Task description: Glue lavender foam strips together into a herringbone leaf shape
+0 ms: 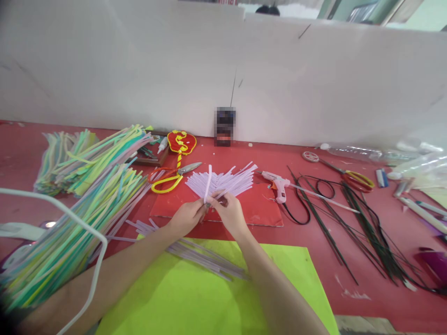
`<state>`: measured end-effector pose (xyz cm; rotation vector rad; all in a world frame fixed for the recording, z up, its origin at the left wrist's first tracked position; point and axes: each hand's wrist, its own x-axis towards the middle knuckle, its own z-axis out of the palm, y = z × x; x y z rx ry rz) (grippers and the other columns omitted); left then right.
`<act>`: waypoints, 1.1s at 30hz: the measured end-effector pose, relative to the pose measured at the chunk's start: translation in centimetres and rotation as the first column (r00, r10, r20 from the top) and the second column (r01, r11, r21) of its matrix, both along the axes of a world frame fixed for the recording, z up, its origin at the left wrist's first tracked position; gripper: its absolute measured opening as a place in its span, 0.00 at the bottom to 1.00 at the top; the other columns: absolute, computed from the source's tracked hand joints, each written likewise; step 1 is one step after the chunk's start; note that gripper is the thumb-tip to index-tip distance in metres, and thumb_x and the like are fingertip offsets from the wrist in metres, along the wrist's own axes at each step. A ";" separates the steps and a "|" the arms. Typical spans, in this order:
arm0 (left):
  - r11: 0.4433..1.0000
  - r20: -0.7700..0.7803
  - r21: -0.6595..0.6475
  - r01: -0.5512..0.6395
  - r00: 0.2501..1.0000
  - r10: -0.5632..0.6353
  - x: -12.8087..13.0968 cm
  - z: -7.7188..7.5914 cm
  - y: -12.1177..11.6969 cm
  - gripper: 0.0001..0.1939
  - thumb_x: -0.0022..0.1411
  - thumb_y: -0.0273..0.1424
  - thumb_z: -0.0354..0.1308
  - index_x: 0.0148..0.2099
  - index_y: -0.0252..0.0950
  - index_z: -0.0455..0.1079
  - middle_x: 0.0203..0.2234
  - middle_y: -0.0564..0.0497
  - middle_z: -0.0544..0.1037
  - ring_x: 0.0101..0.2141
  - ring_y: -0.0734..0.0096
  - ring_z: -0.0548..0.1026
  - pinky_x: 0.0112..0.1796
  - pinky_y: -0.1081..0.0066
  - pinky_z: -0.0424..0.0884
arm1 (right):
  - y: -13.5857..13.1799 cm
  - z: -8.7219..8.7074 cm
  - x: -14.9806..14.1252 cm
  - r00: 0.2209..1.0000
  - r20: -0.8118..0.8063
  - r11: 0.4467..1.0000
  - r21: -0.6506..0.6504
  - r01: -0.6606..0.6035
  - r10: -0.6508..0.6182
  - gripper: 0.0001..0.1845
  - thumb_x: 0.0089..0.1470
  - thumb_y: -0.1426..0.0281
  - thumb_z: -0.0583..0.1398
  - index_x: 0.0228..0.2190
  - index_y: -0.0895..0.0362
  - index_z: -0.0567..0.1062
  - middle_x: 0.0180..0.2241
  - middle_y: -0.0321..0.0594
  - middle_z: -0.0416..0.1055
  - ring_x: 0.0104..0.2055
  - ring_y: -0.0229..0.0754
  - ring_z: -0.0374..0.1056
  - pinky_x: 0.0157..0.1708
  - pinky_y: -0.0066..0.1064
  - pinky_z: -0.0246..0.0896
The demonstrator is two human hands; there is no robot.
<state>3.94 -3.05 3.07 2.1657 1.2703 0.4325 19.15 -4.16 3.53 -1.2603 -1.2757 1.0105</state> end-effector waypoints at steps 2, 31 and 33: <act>0.999 -0.022 0.029 0.032 0.999 -0.031 0.0 0.0 -0.1 0.12 0.68 0.29 0.42 0.38 0.36 0.67 0.22 0.52 0.74 0.25 0.70 0.73 0.27 0.74 0.60 | -0.1 0.0 0.0 0.999 0.045 1.000 -0.003 0.004 -0.004 0.19 0.42 0.56 0.65 0.32 0.57 0.74 0.29 0.38 0.73 0.29 0.39 0.68 0.31 0.31 0.64; 0.893 0.719 -0.346 0.287 0.693 0.056 0.0 -0.9 1.0 0.31 0.54 0.62 0.48 0.28 0.36 0.59 0.14 0.56 0.65 0.17 0.76 0.65 0.24 0.71 0.65 | -0.2 0.7 0.0 0.990 -0.135 0.999 -0.023 -0.049 0.045 0.16 0.41 0.55 0.65 0.21 0.56 0.74 0.23 0.36 0.73 0.26 0.40 0.69 0.32 0.34 0.70; 0.898 0.713 -0.336 0.285 0.699 0.045 0.0 -0.7 1.0 0.30 0.55 0.61 0.47 0.28 0.36 0.59 0.13 0.57 0.64 0.17 0.76 0.65 0.25 0.71 0.66 | -0.2 0.6 0.0 0.989 -0.138 0.998 -0.026 -0.062 0.057 0.15 0.41 0.56 0.65 0.21 0.55 0.74 0.23 0.36 0.73 0.26 0.40 0.70 0.32 0.35 0.70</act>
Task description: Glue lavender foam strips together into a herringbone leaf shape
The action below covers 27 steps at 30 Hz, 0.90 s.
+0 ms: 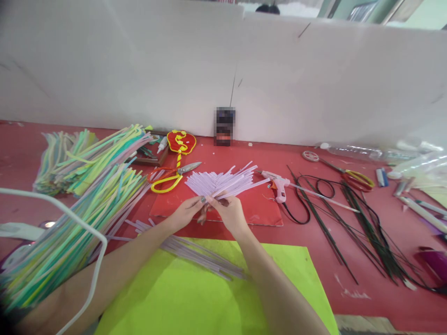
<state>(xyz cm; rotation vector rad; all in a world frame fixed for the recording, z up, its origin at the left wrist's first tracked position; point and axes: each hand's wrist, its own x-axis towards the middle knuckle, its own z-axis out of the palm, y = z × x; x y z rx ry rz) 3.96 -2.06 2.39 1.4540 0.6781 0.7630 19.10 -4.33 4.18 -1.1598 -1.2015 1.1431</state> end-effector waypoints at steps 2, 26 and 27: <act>1.000 -0.015 0.004 -0.005 1.000 0.005 0.0 0.1 0.0 0.30 0.55 0.61 0.47 0.28 0.36 0.58 0.13 0.58 0.63 0.17 0.76 0.65 0.25 0.71 0.66 | 0.0 -0.1 0.0 1.000 -0.005 1.000 -0.003 -0.013 0.013 0.15 0.42 0.56 0.65 0.22 0.55 0.74 0.23 0.36 0.73 0.26 0.40 0.70 0.33 0.35 0.70; 0.979 -0.120 0.174 -0.103 0.985 0.125 0.0 0.1 0.0 0.23 0.62 0.50 0.48 0.30 0.35 0.65 0.22 0.52 0.73 0.25 0.73 0.71 0.30 0.73 0.68 | 0.0 -0.3 0.2 0.993 0.110 0.999 -0.001 0.049 -0.049 0.18 0.44 0.54 0.64 0.21 0.56 0.73 0.20 0.37 0.72 0.24 0.41 0.69 0.28 0.32 0.67; 0.968 -0.135 0.211 -0.139 0.976 0.170 0.0 0.2 0.0 0.20 0.62 0.47 0.49 0.30 0.34 0.66 0.25 0.51 0.74 0.27 0.72 0.71 0.32 0.73 0.68 | 0.0 -0.4 0.2 0.990 0.128 0.998 0.002 0.056 -0.056 0.18 0.44 0.54 0.64 0.22 0.56 0.73 0.20 0.37 0.73 0.24 0.41 0.69 0.28 0.32 0.67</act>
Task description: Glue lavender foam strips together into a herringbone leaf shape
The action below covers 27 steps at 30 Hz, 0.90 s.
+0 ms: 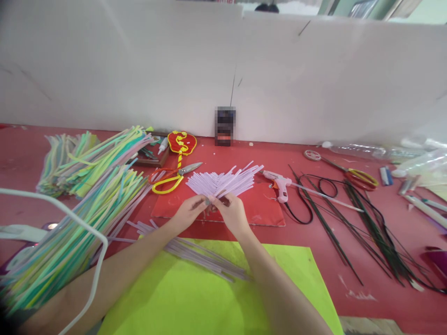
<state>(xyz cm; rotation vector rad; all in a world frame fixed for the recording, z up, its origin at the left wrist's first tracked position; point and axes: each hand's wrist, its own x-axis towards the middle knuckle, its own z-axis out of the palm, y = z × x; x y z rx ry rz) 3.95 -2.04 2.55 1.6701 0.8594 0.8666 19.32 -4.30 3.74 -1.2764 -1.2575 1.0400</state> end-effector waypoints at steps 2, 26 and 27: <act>0.996 -0.049 0.059 -0.063 0.997 0.066 0.0 0.0 0.0 0.14 0.61 0.40 0.52 0.30 0.35 0.68 0.27 0.50 0.75 0.30 0.71 0.72 0.33 0.73 0.67 | 0.0 -0.1 0.0 1.000 0.024 1.000 0.005 0.017 -0.017 0.17 0.44 0.55 0.64 0.22 0.57 0.73 0.21 0.37 0.72 0.24 0.40 0.68 0.28 0.32 0.65; 0.973 0.134 0.006 -0.232 0.964 0.229 0.1 -0.6 0.1 0.08 0.55 0.35 0.58 0.32 0.35 0.69 0.26 0.52 0.77 0.28 0.70 0.76 0.35 0.70 0.72 | -0.1 -0.5 -0.1 0.999 0.042 0.998 0.070 0.005 -0.008 0.14 0.47 0.58 0.63 0.27 0.56 0.73 0.27 0.38 0.74 0.27 0.39 0.70 0.31 0.33 0.68; 0.970 0.163 -0.028 -0.240 0.957 0.241 0.1 -0.8 0.3 0.09 0.55 0.36 0.59 0.32 0.35 0.68 0.25 0.52 0.77 0.27 0.69 0.76 0.34 0.70 0.72 | 0.1 -0.7 0.0 1.000 0.020 0.998 0.056 0.005 -0.006 0.14 0.47 0.57 0.63 0.27 0.56 0.72 0.27 0.38 0.74 0.26 0.40 0.70 0.30 0.33 0.68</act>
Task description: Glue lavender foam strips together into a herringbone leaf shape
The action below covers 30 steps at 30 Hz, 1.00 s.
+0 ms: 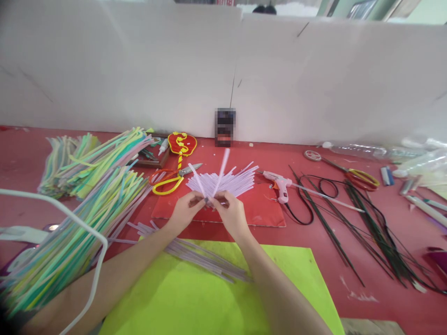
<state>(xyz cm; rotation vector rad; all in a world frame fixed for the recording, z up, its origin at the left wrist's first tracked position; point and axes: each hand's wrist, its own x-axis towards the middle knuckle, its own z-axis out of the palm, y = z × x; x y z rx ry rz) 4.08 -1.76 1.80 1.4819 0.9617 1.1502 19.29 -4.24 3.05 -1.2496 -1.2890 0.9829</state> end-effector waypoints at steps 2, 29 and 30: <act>0.999 0.056 -0.045 -0.013 0.998 0.016 0.0 -0.2 0.3 0.10 0.54 0.37 0.59 0.32 0.35 0.67 0.23 0.53 0.77 0.26 0.69 0.76 0.33 0.70 0.73 | 0.2 -0.3 0.1 0.999 -0.054 0.999 -0.033 0.002 -0.004 0.15 0.47 0.57 0.63 0.26 0.56 0.72 0.26 0.39 0.74 0.27 0.41 0.70 0.31 0.34 0.69; 0.998 -0.115 -0.055 0.021 0.993 -0.027 0.1 -0.3 0.3 0.19 0.58 0.45 0.51 0.26 0.35 0.65 0.19 0.53 0.72 0.19 0.74 0.69 0.24 0.74 0.66 | -0.4 0.2 0.2 0.949 0.297 0.976 0.212 0.045 -0.109 0.10 0.52 0.62 0.58 0.29 0.55 0.76 0.30 0.40 0.76 0.32 0.42 0.71 0.36 0.33 0.66; 0.998 -0.110 -0.064 0.022 0.994 -0.029 0.1 -0.2 0.3 0.19 0.58 0.45 0.51 0.26 0.35 0.64 0.19 0.53 0.72 0.19 0.75 0.69 0.24 0.74 0.65 | -0.4 0.2 0.2 0.955 0.278 0.979 0.194 0.055 -0.108 0.11 0.52 0.61 0.59 0.29 0.55 0.76 0.29 0.40 0.76 0.32 0.42 0.71 0.36 0.34 0.66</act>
